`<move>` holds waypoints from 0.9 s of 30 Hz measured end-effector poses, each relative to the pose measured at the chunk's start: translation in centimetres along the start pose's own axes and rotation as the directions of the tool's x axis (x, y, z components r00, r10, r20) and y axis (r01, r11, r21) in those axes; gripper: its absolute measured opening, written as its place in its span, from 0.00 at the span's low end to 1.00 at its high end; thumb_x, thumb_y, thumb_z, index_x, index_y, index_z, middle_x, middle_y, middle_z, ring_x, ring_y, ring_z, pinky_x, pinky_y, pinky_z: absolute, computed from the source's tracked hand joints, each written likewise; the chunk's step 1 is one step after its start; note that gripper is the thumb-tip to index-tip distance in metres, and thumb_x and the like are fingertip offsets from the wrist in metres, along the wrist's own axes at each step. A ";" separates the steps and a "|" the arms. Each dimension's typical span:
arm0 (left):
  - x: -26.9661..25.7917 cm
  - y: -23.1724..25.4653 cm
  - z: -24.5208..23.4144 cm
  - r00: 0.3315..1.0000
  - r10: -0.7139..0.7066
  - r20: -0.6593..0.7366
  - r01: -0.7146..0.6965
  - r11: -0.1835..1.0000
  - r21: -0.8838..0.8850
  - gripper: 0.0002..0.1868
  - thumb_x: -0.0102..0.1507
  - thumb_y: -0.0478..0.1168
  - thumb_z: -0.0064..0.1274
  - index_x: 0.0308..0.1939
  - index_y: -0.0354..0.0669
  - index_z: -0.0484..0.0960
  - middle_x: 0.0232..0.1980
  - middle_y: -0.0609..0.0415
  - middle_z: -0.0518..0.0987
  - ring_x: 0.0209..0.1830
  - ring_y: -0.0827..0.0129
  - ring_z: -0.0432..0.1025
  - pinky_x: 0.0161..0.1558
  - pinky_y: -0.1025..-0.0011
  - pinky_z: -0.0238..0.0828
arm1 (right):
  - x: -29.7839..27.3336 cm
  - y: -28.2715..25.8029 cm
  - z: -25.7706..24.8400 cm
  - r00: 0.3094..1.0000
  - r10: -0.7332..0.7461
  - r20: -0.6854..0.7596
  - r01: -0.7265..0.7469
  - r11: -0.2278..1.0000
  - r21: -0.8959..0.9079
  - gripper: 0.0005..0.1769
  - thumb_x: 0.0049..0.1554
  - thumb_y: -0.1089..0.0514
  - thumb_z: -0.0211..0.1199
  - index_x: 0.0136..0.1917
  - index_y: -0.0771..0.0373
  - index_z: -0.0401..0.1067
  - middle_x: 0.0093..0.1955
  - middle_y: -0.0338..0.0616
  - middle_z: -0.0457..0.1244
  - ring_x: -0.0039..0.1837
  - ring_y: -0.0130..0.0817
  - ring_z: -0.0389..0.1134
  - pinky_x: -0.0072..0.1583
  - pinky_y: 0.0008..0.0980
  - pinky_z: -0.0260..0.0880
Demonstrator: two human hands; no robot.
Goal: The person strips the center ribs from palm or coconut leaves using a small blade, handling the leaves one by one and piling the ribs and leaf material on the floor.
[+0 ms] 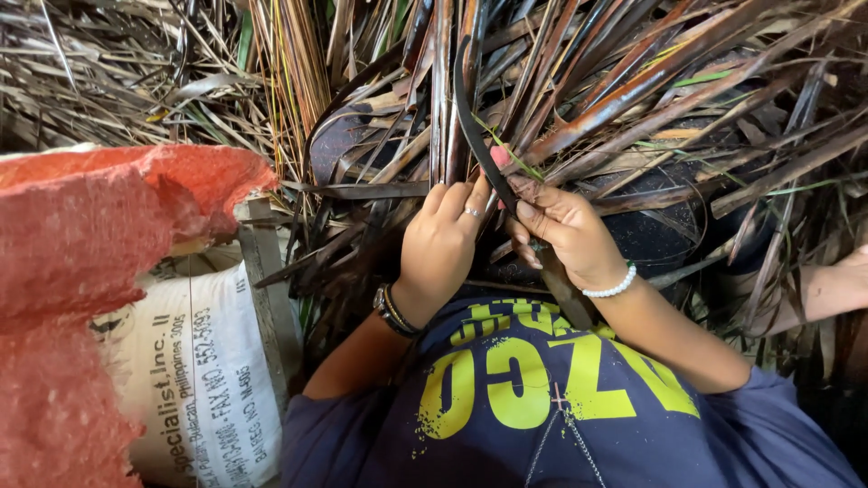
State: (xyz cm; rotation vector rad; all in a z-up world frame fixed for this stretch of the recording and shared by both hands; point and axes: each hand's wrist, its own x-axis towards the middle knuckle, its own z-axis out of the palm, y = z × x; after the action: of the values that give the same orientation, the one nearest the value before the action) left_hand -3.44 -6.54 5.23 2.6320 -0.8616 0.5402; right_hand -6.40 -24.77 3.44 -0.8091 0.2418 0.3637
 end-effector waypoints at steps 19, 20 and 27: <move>-8.1 -2.4 -2.7 0.859 -0.265 0.438 0.509 0.356 -0.783 0.13 0.69 0.28 0.44 0.51 0.32 0.84 0.24 0.51 0.81 0.24 0.64 0.74 0.38 0.64 0.75 | -0.4 -4.3 -8.6 0.937 -0.296 -0.183 0.279 0.954 -0.112 0.08 0.70 0.66 0.51 0.48 0.63 0.69 0.31 0.52 0.57 0.28 0.40 0.62 0.27 0.31 0.64; -8.6 -2.8 -2.8 0.845 -0.264 0.466 0.534 0.359 -0.765 0.13 0.70 0.31 0.44 0.50 0.36 0.85 0.23 0.54 0.81 0.23 0.66 0.72 0.38 0.66 0.74 | -0.4 -4.7 -8.8 0.933 -0.302 -0.195 0.291 0.953 -0.085 0.09 0.70 0.65 0.50 0.49 0.61 0.70 0.32 0.52 0.56 0.28 0.42 0.62 0.28 0.31 0.64; -11.4 -5.7 -5.0 0.797 -0.219 0.563 0.598 0.411 -0.688 0.13 0.70 0.31 0.42 0.45 0.34 0.85 0.25 0.48 0.82 0.28 0.56 0.75 0.46 0.56 0.73 | -1.1 -6.4 -7.5 0.909 -0.364 -0.203 0.348 0.931 -0.108 0.07 0.68 0.69 0.53 0.50 0.63 0.71 0.31 0.56 0.56 0.27 0.46 0.62 0.27 0.37 0.65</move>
State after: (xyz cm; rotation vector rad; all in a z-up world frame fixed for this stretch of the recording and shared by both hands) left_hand -9.76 5.53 3.54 1.8560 -0.3256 -0.4998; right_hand -5.36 -34.62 3.02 -0.9441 0.2828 -0.0651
